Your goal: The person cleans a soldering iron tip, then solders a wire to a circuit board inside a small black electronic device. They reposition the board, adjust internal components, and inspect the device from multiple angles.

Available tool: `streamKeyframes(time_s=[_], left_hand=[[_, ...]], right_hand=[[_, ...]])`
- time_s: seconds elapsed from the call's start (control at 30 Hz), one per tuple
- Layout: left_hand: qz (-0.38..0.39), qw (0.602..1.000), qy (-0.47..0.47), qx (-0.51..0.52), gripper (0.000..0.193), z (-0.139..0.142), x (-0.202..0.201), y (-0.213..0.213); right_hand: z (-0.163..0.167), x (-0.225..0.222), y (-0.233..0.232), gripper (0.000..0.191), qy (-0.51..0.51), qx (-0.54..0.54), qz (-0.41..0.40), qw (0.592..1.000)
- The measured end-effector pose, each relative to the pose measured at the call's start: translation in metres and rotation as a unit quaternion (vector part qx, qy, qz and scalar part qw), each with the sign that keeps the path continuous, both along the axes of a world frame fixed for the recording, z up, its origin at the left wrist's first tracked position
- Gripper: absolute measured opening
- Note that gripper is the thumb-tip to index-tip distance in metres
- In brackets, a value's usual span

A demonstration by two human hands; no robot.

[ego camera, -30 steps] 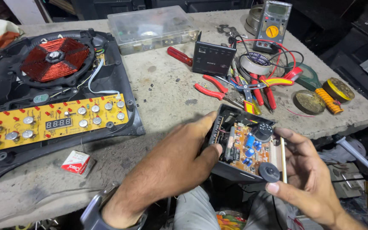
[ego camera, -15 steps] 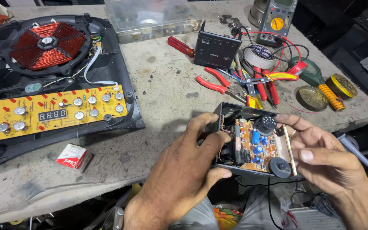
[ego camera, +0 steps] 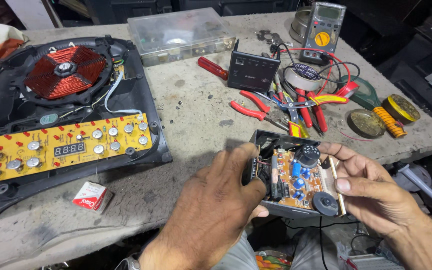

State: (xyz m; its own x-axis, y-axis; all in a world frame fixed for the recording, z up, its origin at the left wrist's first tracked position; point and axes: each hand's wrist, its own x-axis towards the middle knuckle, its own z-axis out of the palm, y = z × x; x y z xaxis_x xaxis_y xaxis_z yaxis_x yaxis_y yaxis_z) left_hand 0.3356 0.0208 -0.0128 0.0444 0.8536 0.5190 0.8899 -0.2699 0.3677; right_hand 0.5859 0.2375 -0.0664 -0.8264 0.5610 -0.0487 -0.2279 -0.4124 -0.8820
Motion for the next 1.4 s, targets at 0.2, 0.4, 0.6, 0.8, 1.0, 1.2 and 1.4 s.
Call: streamKeyframes(time_s=[0.2,0.4,0.6,0.8,1.0,1.2,1.4], left_hand=[[0.014,0.997,-0.067,0.047,0.062,-0.008,-0.003,-0.008],[0.111,0.867,-0.485,-0.018,0.104,-0.032,0.011,-0.003],[0.137,0.845,-0.516,-0.023,0.094,-0.046,0.017,-0.003],[0.137,0.833,-0.535,0.028,0.084,-0.059,0.022,0.006],[0.11,0.899,-0.404,0.128,0.061,-0.076,0.025,0.005],[0.127,0.876,-0.449,0.122,0.076,-0.078,0.025,0.009],[0.086,0.896,-0.414,0.137,0.081,-0.084,0.02,0.012]], right_hand=[[0.004,-0.008,-0.004,0.08,-0.027,-0.007,-0.02,0.999],[0.005,-0.011,-0.006,0.079,0.015,-0.026,0.034,0.999],[0.003,-0.011,-0.003,0.089,0.02,-0.034,0.049,0.998],[0.003,-0.014,-0.005,0.1,0.014,-0.029,0.041,0.999],[0.002,-0.016,-0.005,0.1,0.025,0.014,0.051,0.998],[0.0,-0.018,0.001,0.103,0.034,-0.009,0.064,0.997],[-0.003,-0.019,0.004,0.103,0.026,0.011,0.064,0.998]])
